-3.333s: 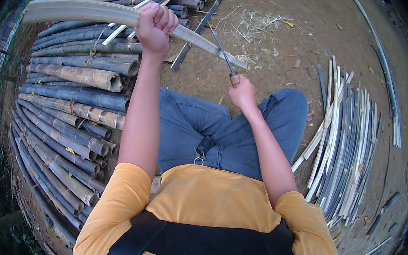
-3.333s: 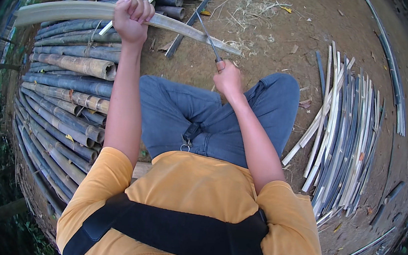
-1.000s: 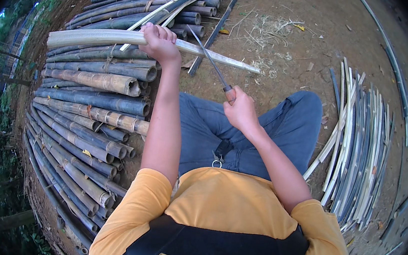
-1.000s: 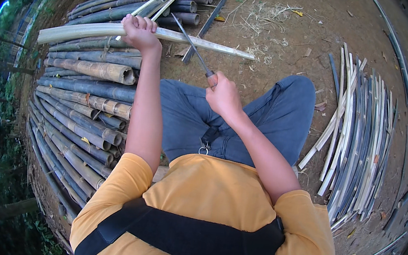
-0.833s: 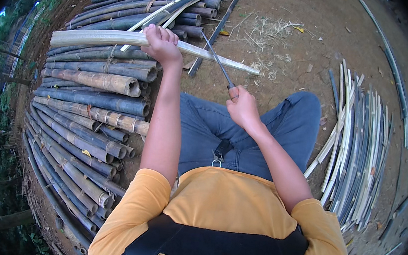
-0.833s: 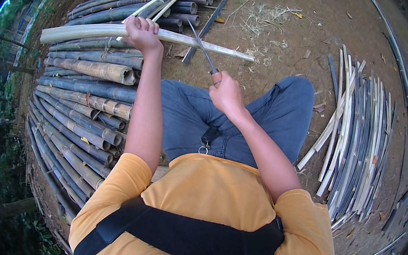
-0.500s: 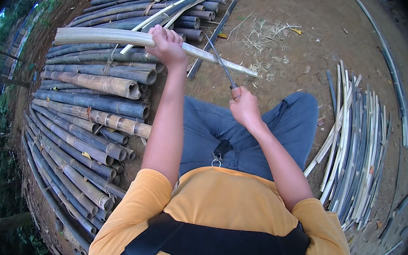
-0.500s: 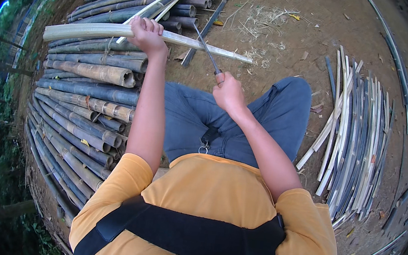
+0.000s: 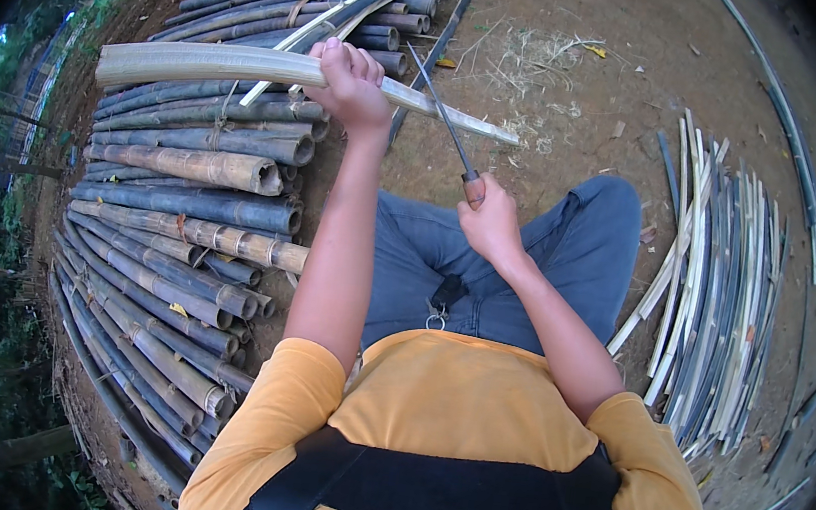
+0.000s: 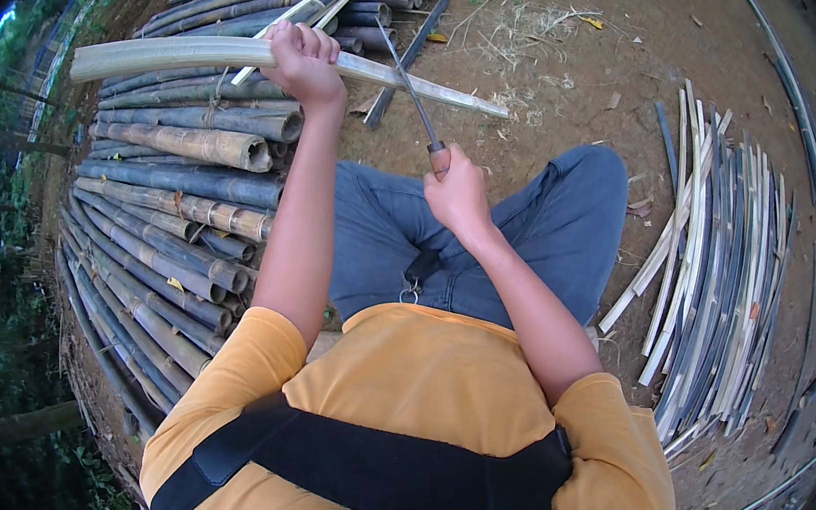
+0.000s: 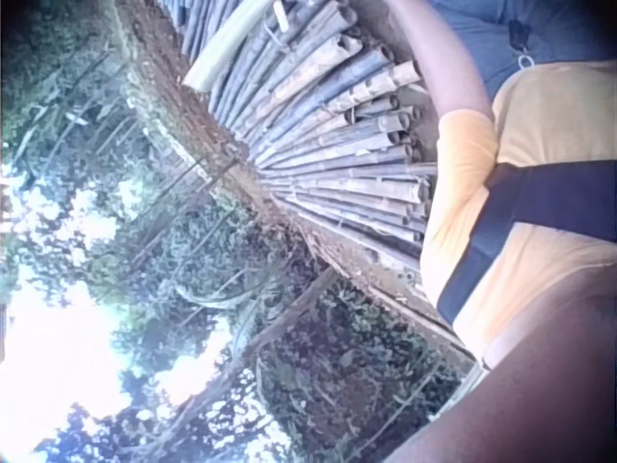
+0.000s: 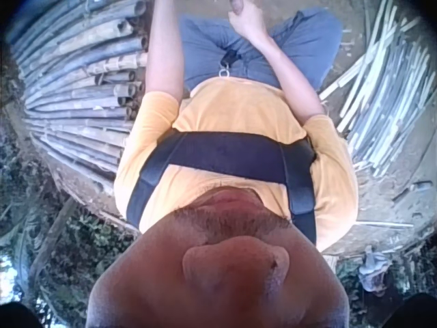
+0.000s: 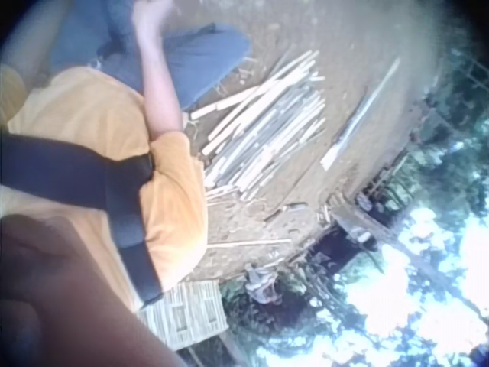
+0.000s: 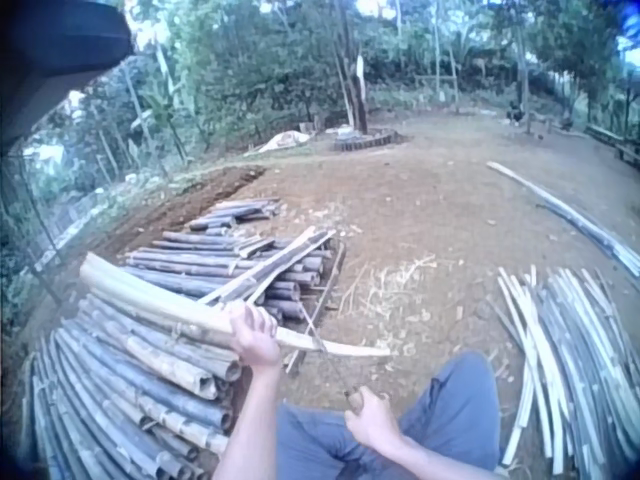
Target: The person is sitting on the ground and uses a knife to shave and smooth a strip of bamboo, repeatedly running the blade along the surface and removing small shavings.
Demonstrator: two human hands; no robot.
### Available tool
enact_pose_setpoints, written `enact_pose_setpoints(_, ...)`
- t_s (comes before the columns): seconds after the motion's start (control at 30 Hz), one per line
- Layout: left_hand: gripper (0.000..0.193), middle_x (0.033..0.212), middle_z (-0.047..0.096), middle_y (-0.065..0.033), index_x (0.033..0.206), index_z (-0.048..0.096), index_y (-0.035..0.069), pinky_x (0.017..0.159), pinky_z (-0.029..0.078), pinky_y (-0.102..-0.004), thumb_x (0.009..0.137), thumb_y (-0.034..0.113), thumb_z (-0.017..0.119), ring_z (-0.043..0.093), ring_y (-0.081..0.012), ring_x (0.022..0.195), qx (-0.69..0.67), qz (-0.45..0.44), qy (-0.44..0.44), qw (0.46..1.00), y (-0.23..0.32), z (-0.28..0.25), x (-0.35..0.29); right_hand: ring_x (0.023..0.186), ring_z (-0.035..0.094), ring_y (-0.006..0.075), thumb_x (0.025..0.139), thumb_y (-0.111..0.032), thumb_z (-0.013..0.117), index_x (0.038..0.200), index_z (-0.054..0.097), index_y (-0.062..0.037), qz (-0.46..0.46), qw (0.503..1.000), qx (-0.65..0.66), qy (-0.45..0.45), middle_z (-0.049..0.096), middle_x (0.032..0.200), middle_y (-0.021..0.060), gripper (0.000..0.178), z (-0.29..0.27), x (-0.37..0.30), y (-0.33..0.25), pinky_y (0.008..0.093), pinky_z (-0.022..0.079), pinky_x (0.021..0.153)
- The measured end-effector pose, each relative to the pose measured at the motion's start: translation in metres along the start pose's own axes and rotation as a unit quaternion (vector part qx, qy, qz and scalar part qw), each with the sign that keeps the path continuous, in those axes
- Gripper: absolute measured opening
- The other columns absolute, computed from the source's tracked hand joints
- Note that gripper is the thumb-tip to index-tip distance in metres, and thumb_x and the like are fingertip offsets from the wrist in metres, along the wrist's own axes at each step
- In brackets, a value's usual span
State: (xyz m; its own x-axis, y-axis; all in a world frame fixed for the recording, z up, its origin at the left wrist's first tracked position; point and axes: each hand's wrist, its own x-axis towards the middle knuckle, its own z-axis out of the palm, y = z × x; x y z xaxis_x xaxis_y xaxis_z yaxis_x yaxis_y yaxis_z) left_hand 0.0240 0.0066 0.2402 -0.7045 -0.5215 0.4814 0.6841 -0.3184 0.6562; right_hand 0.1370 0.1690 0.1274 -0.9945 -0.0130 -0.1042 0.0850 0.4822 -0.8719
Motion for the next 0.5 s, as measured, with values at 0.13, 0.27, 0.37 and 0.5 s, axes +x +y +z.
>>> enact_pose_setpoints(0.13, 0.029, 0.053, 0.028, 0.0022, 0.073, 0.032, 0.012, 0.039, 0.026, -0.0268, 0.098, 0.018, 0.045, 0.026, -0.0077, 0.041, 0.02, 0.003, 0.038, 0.999, 0.001, 0.007, -0.001, 0.079, 0.065, 0.0472, 0.079, -0.01, 0.063, 0.088, 0.053, 0.0015, 0.023, 0.997, -0.046, 0.049, 0.063, 0.075, 0.0255, 0.018, 0.014, 0.018, 0.048, 0.0506, 0.049, 0.072)
enact_pose_setpoints(0.27, 0.029, 0.053, 0.028, 0.0023, 0.073, 0.032, 0.012, 0.038, 0.026, -0.027, 0.098, 0.018, 0.045, 0.026, -0.0075, 0.041, 0.01, 0.004, 0.015, 1.0, 0.0, -0.012, 0.006, 0.081, 0.064, 0.0481, 0.078, -0.009, 0.063, 0.088, 0.053, 0.0014, 0.021, 1.0, -0.018, -0.001, 0.063, 0.076, 0.0261, 0.017, -0.005, 0.013, 0.023, 0.051, 0.049, 0.073)
enact_pose_setpoints(0.37, 0.03, 0.053, 0.029, 0.0025, 0.072, 0.032, 0.012, 0.038, 0.026, -0.0264, 0.098, 0.016, 0.045, 0.026, -0.0077, 0.041, 0.014, -0.001, 0.027, 1.0, 0.001, 0.001, -0.002, 0.082, 0.064, 0.0483, 0.078, -0.01, 0.063, 0.088, 0.053, 0.0013, 0.007, 1.0, -0.027, -0.008, 0.064, 0.077, 0.0262, 0.017, -0.006, 0.001, 0.008, 0.051, 0.049, 0.074)
enact_pose_setpoints(0.5, 0.029, 0.053, 0.029, 0.0028, 0.073, 0.033, 0.011, 0.037, 0.025, -0.0257, 0.099, 0.015, 0.045, 0.026, -0.0073, 0.04, 0.012, 0.015, 0.057, 0.998, 0.001, -0.001, -0.002, 0.081, 0.064, 0.0472, 0.078, -0.011, 0.063, 0.087, 0.054, 0.0011, 0.038, 0.998, -0.041, -0.015, 0.063, 0.076, 0.0253, 0.018, 0.002, 0.029, 0.034, 0.0512, 0.049, 0.074)
